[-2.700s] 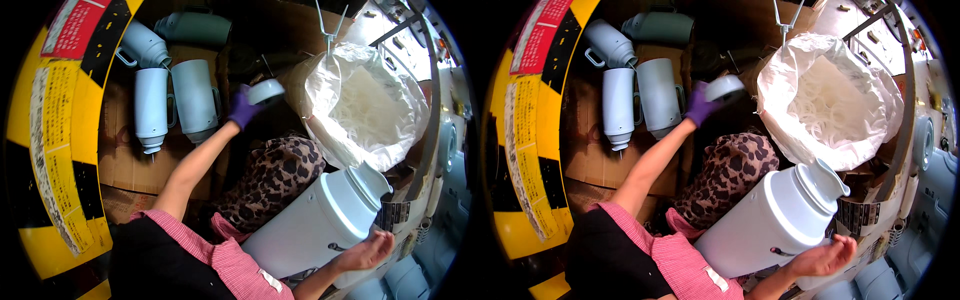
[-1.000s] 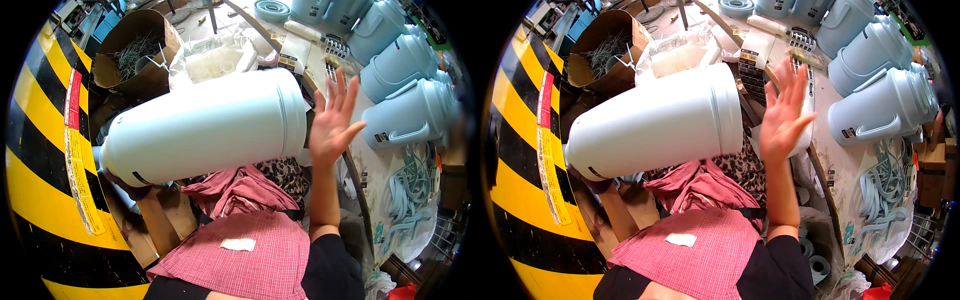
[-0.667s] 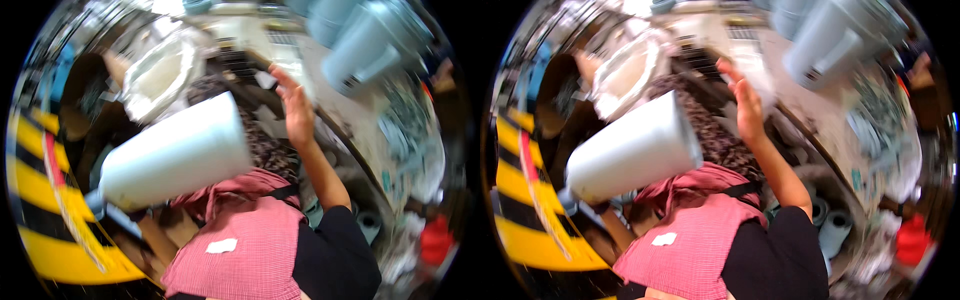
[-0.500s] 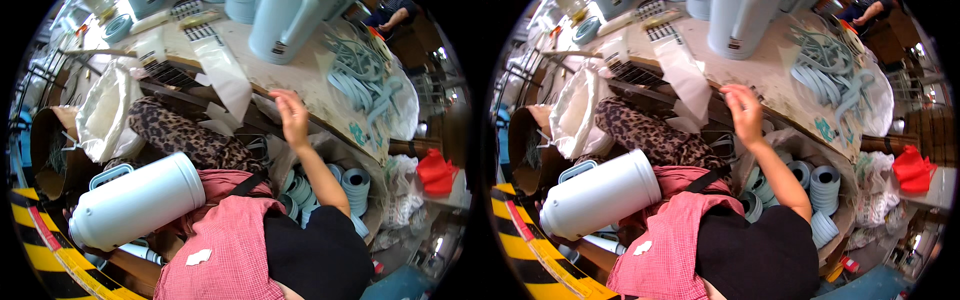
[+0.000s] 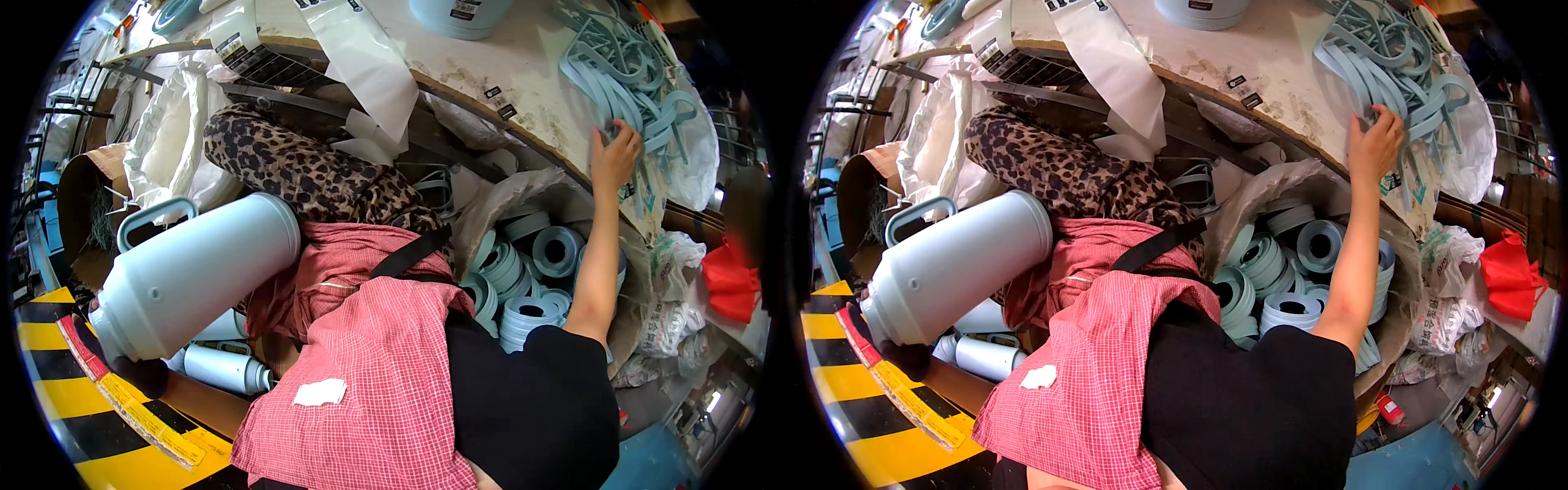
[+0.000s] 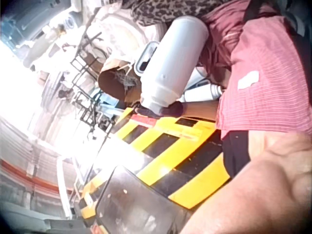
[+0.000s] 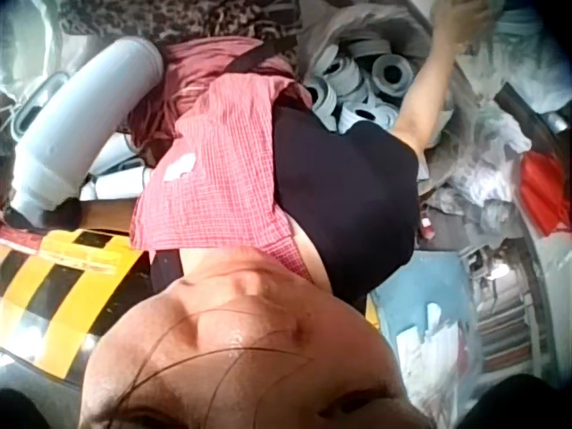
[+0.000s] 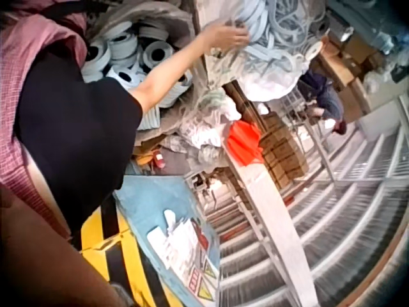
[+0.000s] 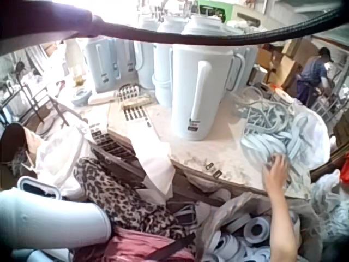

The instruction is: The person assembles vacuum flasks by placing internal components into the plastic housing, applying adhesive labels to the side, and fitting the shoulder and handle assemblies onto the top by hand.

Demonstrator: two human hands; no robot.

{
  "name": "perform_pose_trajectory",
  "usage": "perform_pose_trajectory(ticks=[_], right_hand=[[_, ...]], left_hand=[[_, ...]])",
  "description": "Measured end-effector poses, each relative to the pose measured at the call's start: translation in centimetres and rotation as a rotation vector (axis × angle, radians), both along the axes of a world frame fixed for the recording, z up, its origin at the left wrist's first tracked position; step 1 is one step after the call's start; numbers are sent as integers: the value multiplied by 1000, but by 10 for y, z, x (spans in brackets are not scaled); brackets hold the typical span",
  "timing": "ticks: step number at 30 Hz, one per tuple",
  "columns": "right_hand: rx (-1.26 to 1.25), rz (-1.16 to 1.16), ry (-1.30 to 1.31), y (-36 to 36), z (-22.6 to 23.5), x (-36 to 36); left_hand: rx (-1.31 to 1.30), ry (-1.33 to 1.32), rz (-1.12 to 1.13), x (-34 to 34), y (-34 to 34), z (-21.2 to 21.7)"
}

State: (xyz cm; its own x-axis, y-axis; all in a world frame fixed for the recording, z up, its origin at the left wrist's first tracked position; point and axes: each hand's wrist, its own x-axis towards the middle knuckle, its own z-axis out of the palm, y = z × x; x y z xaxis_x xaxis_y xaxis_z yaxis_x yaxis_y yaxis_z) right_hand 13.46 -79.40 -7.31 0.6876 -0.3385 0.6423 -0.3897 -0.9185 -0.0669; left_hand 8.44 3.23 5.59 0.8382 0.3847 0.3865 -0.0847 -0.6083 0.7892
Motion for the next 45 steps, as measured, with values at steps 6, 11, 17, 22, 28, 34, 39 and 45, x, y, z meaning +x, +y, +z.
perform_pose_trajectory(ticks=[6,11,17,22,28,34,39,45], right_hand=[[-34,26,-423,2,23,16],[451,302,-773,90,79,39],[-359,636,-601,182,79,29],[-161,1591,-368,336,98,19],[-16,1892,-326,382,110,117],[2039,1921,-78,486,135,125],[2547,1494,133,508,117,117],[2629,1443,156,519,111,113]], left_hand=[[111,-41,14,-1,-27,11],[473,-192,-111,8,-103,20],[582,-235,-648,34,-225,10],[449,-110,-677,39,-246,30],[174,-352,-589,16,-161,10],[207,-292,-231,-24,-150,3],[111,-296,8,-28,-155,-7],[180,-350,-127,-22,-141,-15]])
